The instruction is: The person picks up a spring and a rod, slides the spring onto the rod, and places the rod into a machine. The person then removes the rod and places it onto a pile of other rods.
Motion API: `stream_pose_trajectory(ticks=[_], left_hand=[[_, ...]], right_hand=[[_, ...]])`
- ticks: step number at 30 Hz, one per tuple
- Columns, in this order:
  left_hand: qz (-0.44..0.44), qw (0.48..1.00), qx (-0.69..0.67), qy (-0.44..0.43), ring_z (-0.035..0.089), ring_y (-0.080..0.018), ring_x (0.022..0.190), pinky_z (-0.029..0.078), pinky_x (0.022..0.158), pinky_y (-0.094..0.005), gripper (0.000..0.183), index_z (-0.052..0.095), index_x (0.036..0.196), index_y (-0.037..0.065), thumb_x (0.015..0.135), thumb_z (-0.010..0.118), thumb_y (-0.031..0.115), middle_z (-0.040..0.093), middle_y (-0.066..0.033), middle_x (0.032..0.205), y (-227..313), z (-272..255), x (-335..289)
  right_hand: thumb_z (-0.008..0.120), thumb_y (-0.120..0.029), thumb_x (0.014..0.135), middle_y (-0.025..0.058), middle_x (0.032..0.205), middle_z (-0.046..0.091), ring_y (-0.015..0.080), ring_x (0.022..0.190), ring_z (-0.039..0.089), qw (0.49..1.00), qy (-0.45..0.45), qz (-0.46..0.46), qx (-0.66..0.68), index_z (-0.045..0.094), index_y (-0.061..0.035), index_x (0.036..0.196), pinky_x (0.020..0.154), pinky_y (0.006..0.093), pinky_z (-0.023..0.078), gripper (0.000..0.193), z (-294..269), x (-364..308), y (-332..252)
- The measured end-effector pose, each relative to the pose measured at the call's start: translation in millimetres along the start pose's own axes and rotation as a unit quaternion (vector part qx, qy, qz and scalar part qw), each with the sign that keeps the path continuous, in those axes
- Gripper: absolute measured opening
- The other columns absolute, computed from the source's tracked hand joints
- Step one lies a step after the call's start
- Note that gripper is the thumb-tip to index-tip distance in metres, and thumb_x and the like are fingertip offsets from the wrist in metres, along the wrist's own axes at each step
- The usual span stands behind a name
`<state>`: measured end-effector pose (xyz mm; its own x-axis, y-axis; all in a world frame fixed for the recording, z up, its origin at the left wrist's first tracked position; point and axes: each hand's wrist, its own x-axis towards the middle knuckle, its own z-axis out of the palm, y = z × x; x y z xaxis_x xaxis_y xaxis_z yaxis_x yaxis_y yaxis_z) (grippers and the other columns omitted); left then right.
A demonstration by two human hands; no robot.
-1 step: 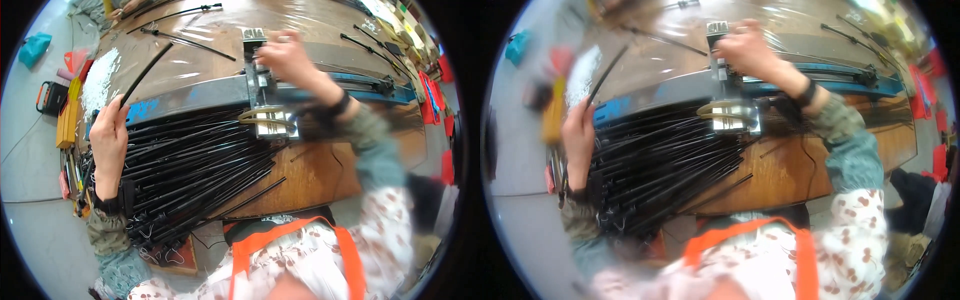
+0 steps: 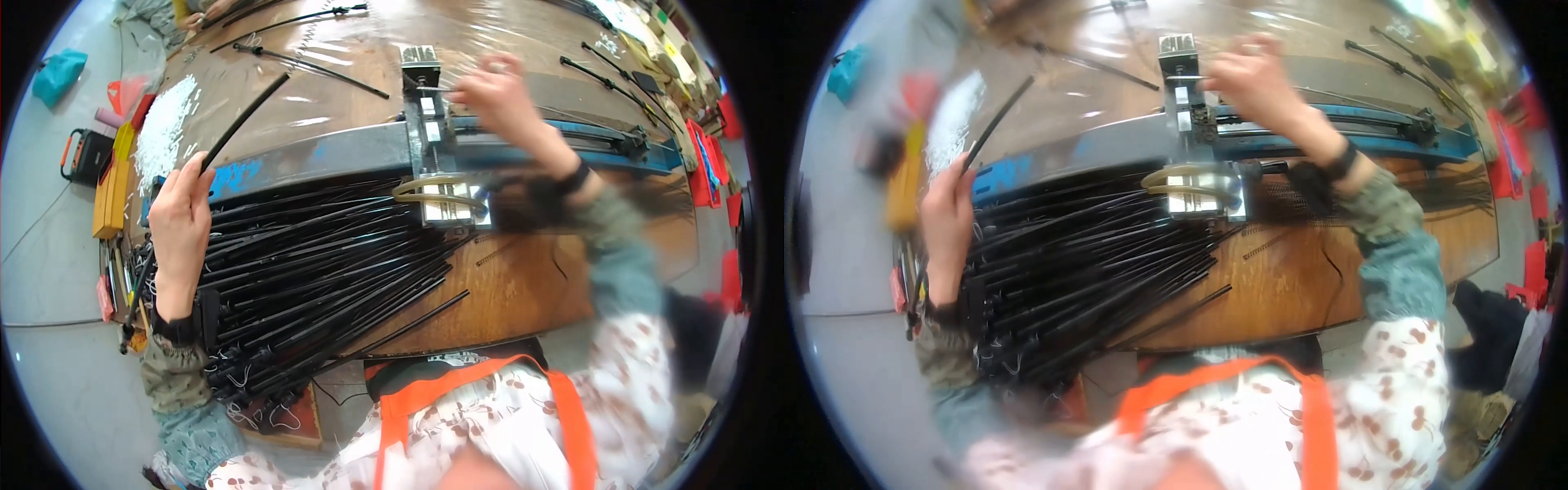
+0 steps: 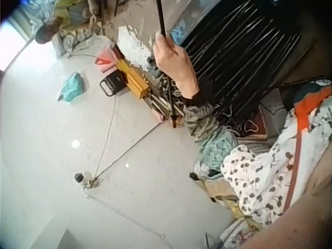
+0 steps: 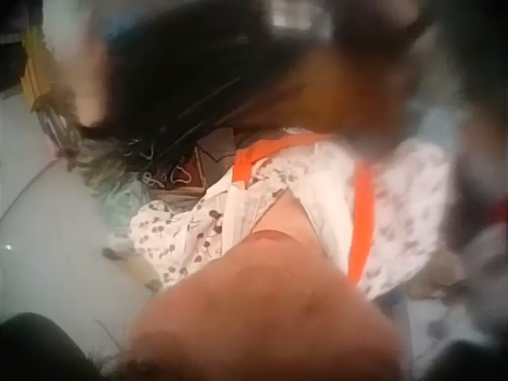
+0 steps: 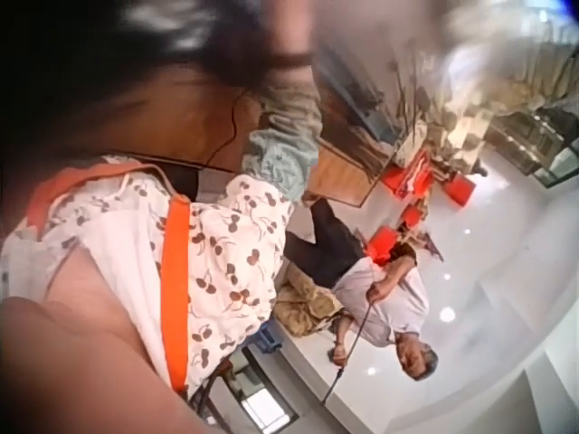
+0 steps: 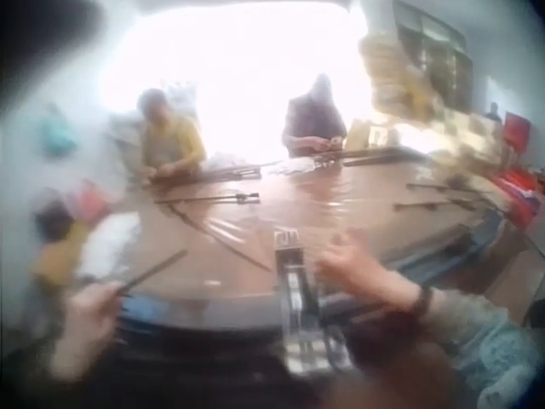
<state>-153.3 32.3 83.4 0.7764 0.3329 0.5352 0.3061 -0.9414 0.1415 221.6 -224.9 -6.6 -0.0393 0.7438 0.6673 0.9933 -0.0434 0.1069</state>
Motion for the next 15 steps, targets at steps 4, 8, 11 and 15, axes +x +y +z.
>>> stream_pose_trajectory(ticks=[4, 8, 11, 15], left_hand=[[0.032, 0.997, 0.027, -0.063, 0.065, -0.0340, 0.077, 0.051, 0.066, -0.0421, 0.023, 0.067, 0.115, 0.009, 0.092, 0.066, 0.013, 0.064, -0.0156, 0.087, -4, 25, 10], [0.183, 0.978, -0.050, -0.082, 0.064, -0.0343, 0.081, 0.052, 0.068, -0.0441, 0.019, 0.066, 0.108, 0.010, 0.089, 0.065, 0.013, 0.062, -0.0134, 0.083, 53, 109, 51], [0.208, 0.972, -0.076, -0.082, 0.065, -0.0326, 0.082, 0.054, 0.068, -0.0426, 0.018, 0.061, 0.098, 0.007, 0.094, 0.063, 0.025, 0.063, -0.0116, 0.086, 88, 159, 81], [0.152, 0.980, -0.045, -0.119, 0.066, -0.0326, 0.080, 0.054, 0.069, -0.0422, 0.026, 0.061, 0.088, 0.005, 0.097, 0.060, 0.029, 0.063, -0.0122, 0.080, 77, 157, 66]], right_hand=[[0.073, -0.012, 0.082, 0.0007, 0.081, 0.066, 0.0207, 0.097, 0.062, 0.983, -0.047, 0.074, -0.163, 0.067, -0.0147, 0.088, 0.107, 0.0406, 0.028, 0.009, -74, -112, 58], [0.065, -0.016, 0.091, 0.0027, 0.096, 0.072, 0.0257, 0.100, 0.061, 0.952, -0.098, 0.176, -0.232, 0.070, -0.0145, 0.098, 0.102, 0.0406, 0.034, 0.008, -137, -187, 113], [0.063, -0.016, 0.095, 0.0053, 0.092, 0.069, 0.0244, 0.101, 0.060, 0.942, -0.110, 0.202, -0.246, 0.069, -0.0108, 0.100, 0.101, 0.0417, 0.038, 0.010, -138, -209, 123], [0.063, -0.016, 0.094, 0.0079, 0.089, 0.065, 0.0283, 0.095, 0.060, 0.957, -0.113, 0.186, -0.192, 0.067, -0.0079, 0.097, 0.099, 0.0412, 0.040, 0.009, -127, -224, 136]])
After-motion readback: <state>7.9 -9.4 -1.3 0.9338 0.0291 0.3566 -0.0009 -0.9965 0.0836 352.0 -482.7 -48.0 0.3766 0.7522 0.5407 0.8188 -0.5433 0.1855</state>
